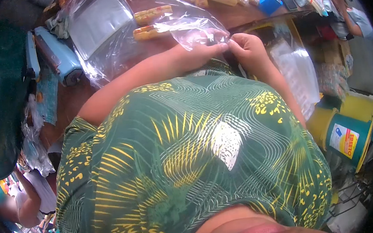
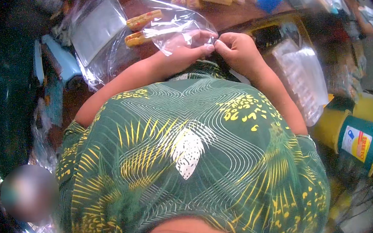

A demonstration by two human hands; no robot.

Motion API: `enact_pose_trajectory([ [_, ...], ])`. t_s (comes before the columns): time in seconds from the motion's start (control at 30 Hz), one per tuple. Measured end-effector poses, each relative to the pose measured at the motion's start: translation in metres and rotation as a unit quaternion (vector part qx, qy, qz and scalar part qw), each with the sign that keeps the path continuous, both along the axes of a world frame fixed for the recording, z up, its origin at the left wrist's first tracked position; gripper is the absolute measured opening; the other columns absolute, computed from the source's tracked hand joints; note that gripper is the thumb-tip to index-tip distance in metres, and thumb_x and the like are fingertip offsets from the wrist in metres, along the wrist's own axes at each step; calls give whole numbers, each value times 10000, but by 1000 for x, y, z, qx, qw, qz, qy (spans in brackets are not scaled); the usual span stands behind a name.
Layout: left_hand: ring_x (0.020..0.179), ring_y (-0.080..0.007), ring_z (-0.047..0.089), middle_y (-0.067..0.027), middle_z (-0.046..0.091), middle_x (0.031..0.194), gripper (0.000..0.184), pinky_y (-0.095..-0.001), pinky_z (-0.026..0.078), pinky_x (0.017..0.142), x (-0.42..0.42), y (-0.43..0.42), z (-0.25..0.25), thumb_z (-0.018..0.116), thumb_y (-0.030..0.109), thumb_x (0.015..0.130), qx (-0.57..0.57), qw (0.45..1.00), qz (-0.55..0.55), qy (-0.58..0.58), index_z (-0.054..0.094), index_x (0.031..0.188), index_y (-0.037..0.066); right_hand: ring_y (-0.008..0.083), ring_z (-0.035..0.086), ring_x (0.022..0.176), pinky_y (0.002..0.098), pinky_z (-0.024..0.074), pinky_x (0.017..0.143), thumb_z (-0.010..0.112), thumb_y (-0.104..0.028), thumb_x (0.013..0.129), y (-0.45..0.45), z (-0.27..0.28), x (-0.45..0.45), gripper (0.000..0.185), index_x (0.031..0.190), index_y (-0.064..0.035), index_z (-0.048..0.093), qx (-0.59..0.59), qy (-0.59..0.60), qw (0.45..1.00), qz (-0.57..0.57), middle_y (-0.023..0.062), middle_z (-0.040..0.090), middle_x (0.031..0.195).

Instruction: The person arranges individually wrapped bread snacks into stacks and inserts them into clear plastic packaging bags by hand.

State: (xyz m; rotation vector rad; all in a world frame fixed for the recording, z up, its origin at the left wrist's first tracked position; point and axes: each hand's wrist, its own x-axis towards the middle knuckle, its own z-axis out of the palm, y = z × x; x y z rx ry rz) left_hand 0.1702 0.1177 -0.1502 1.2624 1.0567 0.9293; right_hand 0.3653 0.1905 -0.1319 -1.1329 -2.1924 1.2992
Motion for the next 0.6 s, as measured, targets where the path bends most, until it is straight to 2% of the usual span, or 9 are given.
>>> enact_pose_trajectory([
  [0.07,1014,-120,600,-55,647,1125,372,-290,492,924,-5,7,-13,596,201,1010,-89,984,-29,-152,547,1333,25,86,497,594,319,425,551,628,-188,904,-4,2,1,272,744,32,610,4,0,1000,-6,59,561,608],
  [0.1,1005,-96,600,-41,640,1121,371,-263,494,904,-7,6,-13,604,169,1003,-99,978,-17,-184,541,1344,36,90,497,592,320,424,550,628,-189,904,-5,1,2,273,743,31,608,0,8,1000,-8,63,558,606],
  [0.2,1000,-108,603,-31,640,1116,370,-268,493,908,-9,9,-23,608,156,1001,-102,962,-56,-245,538,1343,33,102,492,585,323,418,547,625,-189,904,-6,-5,2,278,736,30,600,12,21,1000,-10,70,546,601],
  [0.3,1031,-119,603,-36,643,1127,376,-278,490,926,-11,10,-25,610,137,997,-101,964,-88,-231,533,1351,38,110,480,579,327,411,542,619,-182,908,-7,-9,1,282,725,29,588,52,31,998,-21,73,524,595],
  [0.4,1054,-126,603,-40,645,1145,384,-290,486,946,-5,8,-24,622,124,989,-67,983,-42,-168,533,1354,45,113,472,578,328,405,539,612,-175,914,-13,-11,-3,283,716,26,582,45,59,996,-50,74,510,595],
  [0.5,1066,-129,605,-44,647,1159,404,-295,486,959,-4,9,-27,644,120,976,-25,984,-28,-177,531,1358,50,103,472,589,320,404,543,602,-169,923,-13,-20,-3,276,722,18,582,38,73,995,-56,57,519,610],
  [0.6,1066,-129,606,-51,647,1177,418,-304,484,973,-7,12,-29,659,110,963,-84,969,-50,-226,530,1356,50,87,480,632,300,412,569,591,-174,945,-11,-23,-1,253,770,9,593,4,92,995,-31,20,553,664],
])
